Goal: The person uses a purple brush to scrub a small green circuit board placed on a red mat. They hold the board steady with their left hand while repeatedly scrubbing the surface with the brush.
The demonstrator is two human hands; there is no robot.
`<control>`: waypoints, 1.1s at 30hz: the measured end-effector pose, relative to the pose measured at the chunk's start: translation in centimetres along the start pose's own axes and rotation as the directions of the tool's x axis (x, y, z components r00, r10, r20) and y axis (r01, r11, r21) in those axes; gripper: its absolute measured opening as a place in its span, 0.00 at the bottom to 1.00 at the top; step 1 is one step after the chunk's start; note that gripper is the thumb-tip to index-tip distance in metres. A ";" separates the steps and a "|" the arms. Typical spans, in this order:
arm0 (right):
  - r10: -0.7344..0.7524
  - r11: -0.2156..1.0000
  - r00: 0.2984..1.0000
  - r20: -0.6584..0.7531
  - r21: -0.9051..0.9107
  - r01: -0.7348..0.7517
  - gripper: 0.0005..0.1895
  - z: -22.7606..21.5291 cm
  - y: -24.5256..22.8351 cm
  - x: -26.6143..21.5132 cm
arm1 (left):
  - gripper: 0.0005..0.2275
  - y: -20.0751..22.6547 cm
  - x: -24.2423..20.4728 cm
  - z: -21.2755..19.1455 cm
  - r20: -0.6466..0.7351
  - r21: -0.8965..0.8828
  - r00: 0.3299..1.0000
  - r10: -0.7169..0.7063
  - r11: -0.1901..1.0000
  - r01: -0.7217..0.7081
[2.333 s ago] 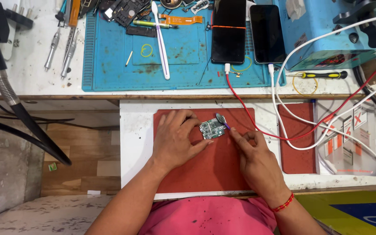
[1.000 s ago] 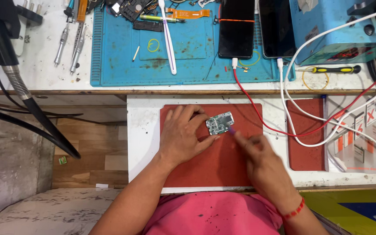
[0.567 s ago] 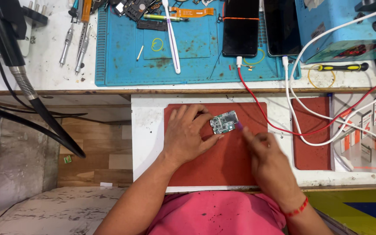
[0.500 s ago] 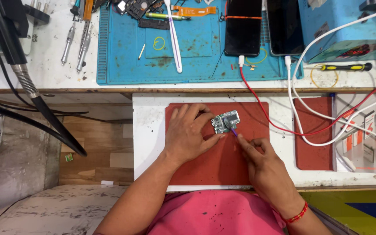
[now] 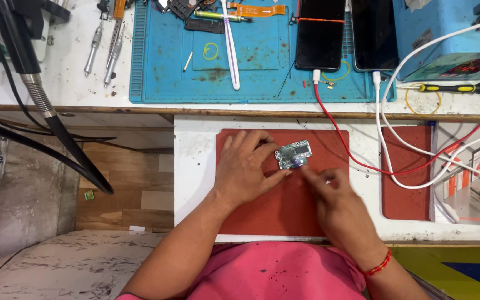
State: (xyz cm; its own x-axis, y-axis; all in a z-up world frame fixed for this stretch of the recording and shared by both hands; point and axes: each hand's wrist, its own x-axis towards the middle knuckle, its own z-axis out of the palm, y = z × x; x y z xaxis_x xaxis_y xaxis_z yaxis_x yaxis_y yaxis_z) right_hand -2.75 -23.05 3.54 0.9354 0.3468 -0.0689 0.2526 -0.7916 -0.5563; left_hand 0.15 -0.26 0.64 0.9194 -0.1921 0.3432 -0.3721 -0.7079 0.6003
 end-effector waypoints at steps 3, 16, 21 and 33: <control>0.047 0.999 0.998 -0.048 0.012 -0.046 0.30 -0.5 0.5 0.3 | 0.21 0.0 -0.1 0.1 0.015 -0.015 0.999 -0.036 0.999 0.036; -0.007 0.999 0.999 -0.047 -0.051 0.004 0.29 -0.5 -0.4 -0.8 | 0.23 0.0 0.3 -0.3 0.032 -0.036 0.997 -0.067 0.997 0.068; -0.051 0.998 0.998 0.037 0.022 0.050 0.32 0.1 0.6 -0.8 | 0.21 0.0 0.2 -0.2 0.026 -0.034 0.999 -0.032 0.999 0.033; 0.146 0.989 0.986 -0.078 0.008 -0.146 0.26 -1.2 0.8 0.2 | 0.21 -0.1 0.0 -0.1 0.042 -0.025 0.998 -0.051 0.998 0.052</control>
State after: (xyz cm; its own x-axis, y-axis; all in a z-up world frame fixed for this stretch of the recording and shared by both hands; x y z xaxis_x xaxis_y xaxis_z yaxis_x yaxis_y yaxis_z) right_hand -2.07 -24.26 4.06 0.9787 0.1869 -0.0846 0.1113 -0.8300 -0.5466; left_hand 0.19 -0.14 0.65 0.9417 -0.1841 0.2815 -0.3267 -0.6998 0.6352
